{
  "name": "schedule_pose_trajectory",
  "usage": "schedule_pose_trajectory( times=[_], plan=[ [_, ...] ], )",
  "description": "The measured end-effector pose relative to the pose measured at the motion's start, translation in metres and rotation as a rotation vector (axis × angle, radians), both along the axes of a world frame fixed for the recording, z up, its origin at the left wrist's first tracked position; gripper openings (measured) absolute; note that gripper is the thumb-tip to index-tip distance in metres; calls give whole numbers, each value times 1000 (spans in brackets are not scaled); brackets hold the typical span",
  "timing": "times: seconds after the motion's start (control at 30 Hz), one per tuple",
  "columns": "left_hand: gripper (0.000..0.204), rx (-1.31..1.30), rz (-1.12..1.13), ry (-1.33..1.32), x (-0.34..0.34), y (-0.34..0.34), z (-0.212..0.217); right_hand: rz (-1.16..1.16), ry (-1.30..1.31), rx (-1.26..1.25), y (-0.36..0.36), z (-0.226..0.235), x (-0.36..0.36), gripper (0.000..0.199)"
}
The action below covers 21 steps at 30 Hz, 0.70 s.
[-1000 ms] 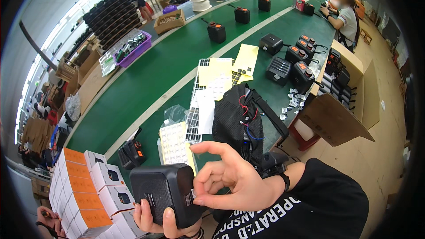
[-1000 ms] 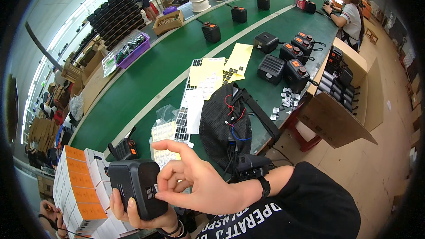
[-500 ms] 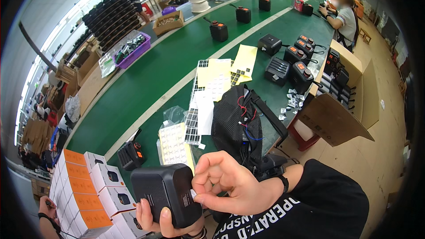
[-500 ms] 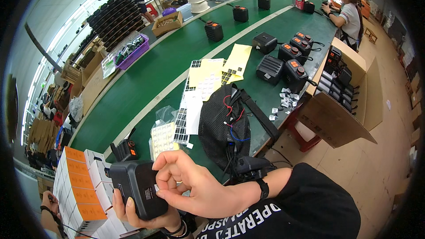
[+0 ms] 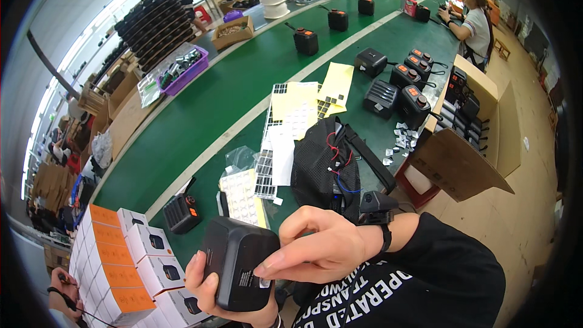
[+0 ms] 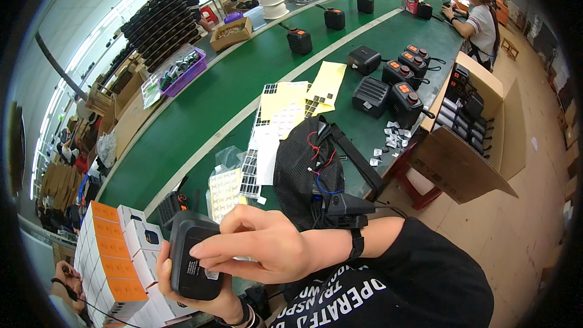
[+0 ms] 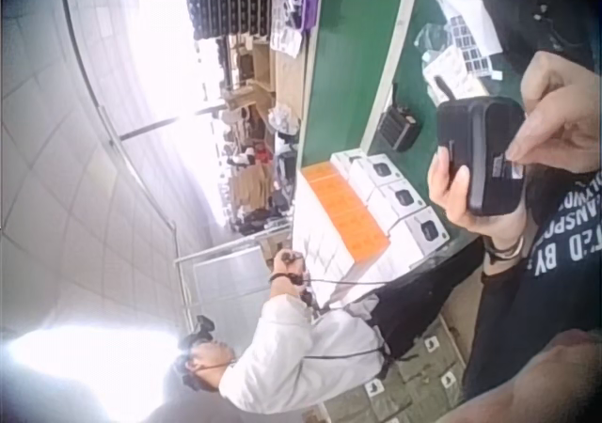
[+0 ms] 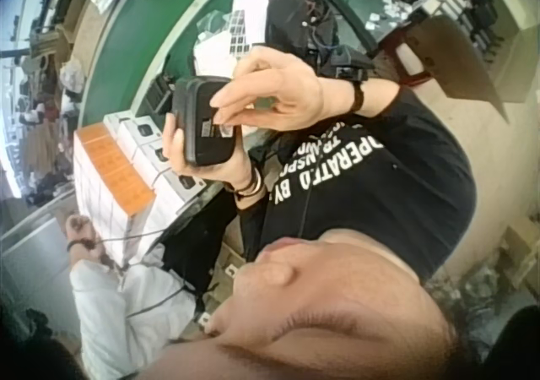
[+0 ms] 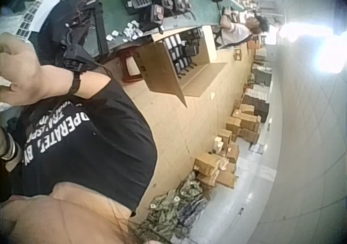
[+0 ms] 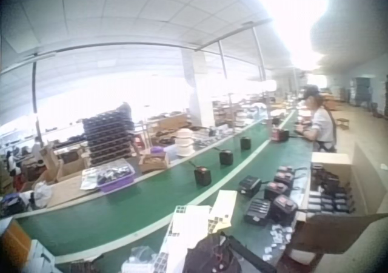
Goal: Inspecting and applying labels to portable speakers on an assembly line.
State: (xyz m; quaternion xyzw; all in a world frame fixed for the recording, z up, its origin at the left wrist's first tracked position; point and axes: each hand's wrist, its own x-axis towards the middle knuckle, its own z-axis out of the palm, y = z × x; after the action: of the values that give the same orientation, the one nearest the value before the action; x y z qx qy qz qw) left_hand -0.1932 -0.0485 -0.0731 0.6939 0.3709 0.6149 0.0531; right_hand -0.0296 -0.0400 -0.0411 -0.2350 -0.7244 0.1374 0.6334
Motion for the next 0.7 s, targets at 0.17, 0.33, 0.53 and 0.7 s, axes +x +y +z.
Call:
schedule_pose_trajectory(
  times=[0.17,0.33,0.53,0.7],
  plan=[
    [76,172,198,246,-10,1,0,77,72,-40,-4,-7,-2,21],
    [70,244,313,270,-2,0,10,21,63,-51,-12,-10,-8,33],
    [66,271,370,322,-1,-2,12,-31,72,-51,-17,-12,-12,42],
    [67,284,361,301,0,-2,13,-48,79,-27,-19,-16,-14,43]
  ],
)
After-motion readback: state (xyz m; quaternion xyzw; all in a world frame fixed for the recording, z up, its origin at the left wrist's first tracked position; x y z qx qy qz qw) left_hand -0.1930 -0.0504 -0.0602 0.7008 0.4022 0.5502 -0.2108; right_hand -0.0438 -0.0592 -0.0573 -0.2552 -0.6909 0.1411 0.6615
